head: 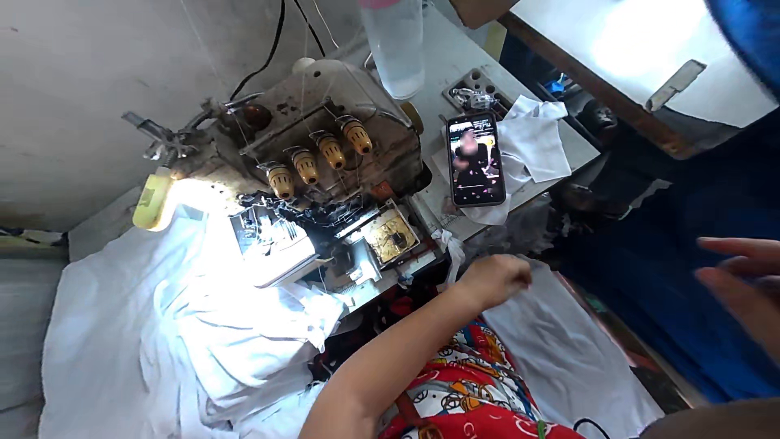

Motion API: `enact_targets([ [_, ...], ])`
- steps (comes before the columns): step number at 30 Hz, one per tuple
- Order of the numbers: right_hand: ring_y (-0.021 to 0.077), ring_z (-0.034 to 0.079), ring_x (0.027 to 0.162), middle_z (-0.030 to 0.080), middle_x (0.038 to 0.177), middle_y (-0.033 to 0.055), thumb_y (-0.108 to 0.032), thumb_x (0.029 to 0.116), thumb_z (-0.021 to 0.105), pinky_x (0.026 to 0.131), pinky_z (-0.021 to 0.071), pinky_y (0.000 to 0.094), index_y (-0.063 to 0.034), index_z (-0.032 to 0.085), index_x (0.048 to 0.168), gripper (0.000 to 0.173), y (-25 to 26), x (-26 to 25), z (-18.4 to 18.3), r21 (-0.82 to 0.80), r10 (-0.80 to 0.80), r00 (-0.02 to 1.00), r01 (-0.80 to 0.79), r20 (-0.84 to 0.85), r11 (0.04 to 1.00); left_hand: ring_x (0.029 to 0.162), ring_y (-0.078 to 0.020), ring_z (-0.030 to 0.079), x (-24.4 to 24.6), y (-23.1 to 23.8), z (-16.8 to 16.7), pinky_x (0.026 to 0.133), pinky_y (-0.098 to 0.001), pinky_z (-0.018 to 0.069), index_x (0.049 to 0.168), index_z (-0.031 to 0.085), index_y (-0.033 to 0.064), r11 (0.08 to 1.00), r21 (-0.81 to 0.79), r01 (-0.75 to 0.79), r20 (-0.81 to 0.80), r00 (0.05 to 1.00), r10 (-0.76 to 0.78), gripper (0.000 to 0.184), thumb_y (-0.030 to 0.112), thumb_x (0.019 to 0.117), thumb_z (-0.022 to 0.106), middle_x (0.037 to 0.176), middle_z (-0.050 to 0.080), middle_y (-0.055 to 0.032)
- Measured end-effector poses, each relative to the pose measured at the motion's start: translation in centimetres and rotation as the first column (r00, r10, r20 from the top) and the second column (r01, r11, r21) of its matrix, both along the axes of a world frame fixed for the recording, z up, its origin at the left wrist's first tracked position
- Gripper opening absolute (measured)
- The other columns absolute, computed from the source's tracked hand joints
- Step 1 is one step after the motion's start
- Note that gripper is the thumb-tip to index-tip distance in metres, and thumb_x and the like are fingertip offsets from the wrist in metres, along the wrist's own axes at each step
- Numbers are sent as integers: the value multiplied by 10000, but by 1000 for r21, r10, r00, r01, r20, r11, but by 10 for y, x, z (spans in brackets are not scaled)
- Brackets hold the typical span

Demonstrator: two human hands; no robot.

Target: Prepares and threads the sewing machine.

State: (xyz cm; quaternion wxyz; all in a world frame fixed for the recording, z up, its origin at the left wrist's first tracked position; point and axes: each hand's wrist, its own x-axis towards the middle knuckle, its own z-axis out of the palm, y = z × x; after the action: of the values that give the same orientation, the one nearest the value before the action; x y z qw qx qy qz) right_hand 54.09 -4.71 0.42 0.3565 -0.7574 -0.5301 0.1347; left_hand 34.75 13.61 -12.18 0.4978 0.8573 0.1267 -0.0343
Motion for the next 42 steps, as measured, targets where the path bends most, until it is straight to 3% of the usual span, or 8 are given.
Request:
enact_targets([
  [3, 31, 544, 799, 657, 1012, 159, -222, 1038, 537, 687, 446, 153, 38, 681, 1138, 314, 31, -20, -18, 117, 111, 993, -107, -31, 987, 974, -308, 716, -50, -12, 30, 926, -509, 531, 902, 770, 11, 999, 53, 12, 99, 995, -17, 229, 220, 960, 697, 903, 754, -135],
  [7, 110, 671, 927, 666, 1172, 158, -272, 1087, 426, 803, 579, 256, -15, 702, 1146, 381, 85, -73, -36, 140, 335, 925, -314, -178, 939, 1361, -370, 520, -130, -13, 81, 1121, -488, 429, 1296, 677, 13, 987, -137, -86, -84, 994, 75, 395, 102, 916, 736, 1487, 516, -241],
  [11, 217, 697, 906, 724, 1035, 97, -237, 1078, 433, 818, 583, 439, -72, 710, 1171, 335, 128, -145, -45, 85, 469, 857, -462, -215, 883, 910, -172, 711, -208, -18, 110, 860, -327, 575, 1085, 731, -9, 913, -21, -407, 38, 913, 407, 164, 52, 960, 644, 975, 739, -123],
  [17, 86, 599, 792, 667, 1027, 111, -173, 1005, 591, 698, 508, 229, 15, 663, 1210, 287, 175, -234, -45, 148, 614, 538, -670, -578, 727, 1336, -145, 536, -289, -23, 126, 1152, -411, 371, 1035, 758, 241, 524, 437, -731, 309, 669, 676, 225, 390, 1023, 589, 1243, 705, 26],
  [22, 202, 573, 1280, 430, 1536, 224, -196, 1034, 529, 859, 564, 295, -40, 582, 1371, 375, 168, -283, -55, 98, 457, 413, -649, -788, 755, 1395, -80, 451, -313, -25, 145, 1187, -311, 344, 1130, 711, 297, 340, 466, -817, 484, 557, 675, 186, 395, 1033, 586, 1338, 617, 99],
  [28, -39, 497, 549, 650, 1276, -4, -131, 1050, 465, 472, 433, 143, -51, 592, 1354, 339, 178, -289, -52, 162, 269, 97, -592, -958, 790, 1428, -106, 443, -312, -20, 140, 1224, -362, 309, 1175, 705, 279, 360, 449, -818, 551, 571, 609, 197, 347, 1054, 565, 1386, 618, 102],
  [33, -43, 516, 548, 655, 828, -89, -101, 1042, 420, 511, 456, 119, -83, 634, 1163, 246, 176, -244, -38, 250, 291, 116, -283, -950, 926, 1443, -125, 428, -302, -13, 132, 1228, -342, 293, 1248, 683, 257, 405, 466, -786, 561, 617, 552, 243, 341, 1058, 556, 1406, 613, 66],
  [42, -77, 552, 653, 661, 879, -83, -118, 1048, 492, 571, 471, 98, -24, 425, 1471, 438, 140, -227, -3, 419, 620, 507, -461, -599, 782, 1121, -114, 675, -234, 6, 157, 956, -250, 515, 1357, 601, 134, 603, 497, -624, 529, 769, 359, 298, 176, 1088, 480, 1366, 661, -71],
])
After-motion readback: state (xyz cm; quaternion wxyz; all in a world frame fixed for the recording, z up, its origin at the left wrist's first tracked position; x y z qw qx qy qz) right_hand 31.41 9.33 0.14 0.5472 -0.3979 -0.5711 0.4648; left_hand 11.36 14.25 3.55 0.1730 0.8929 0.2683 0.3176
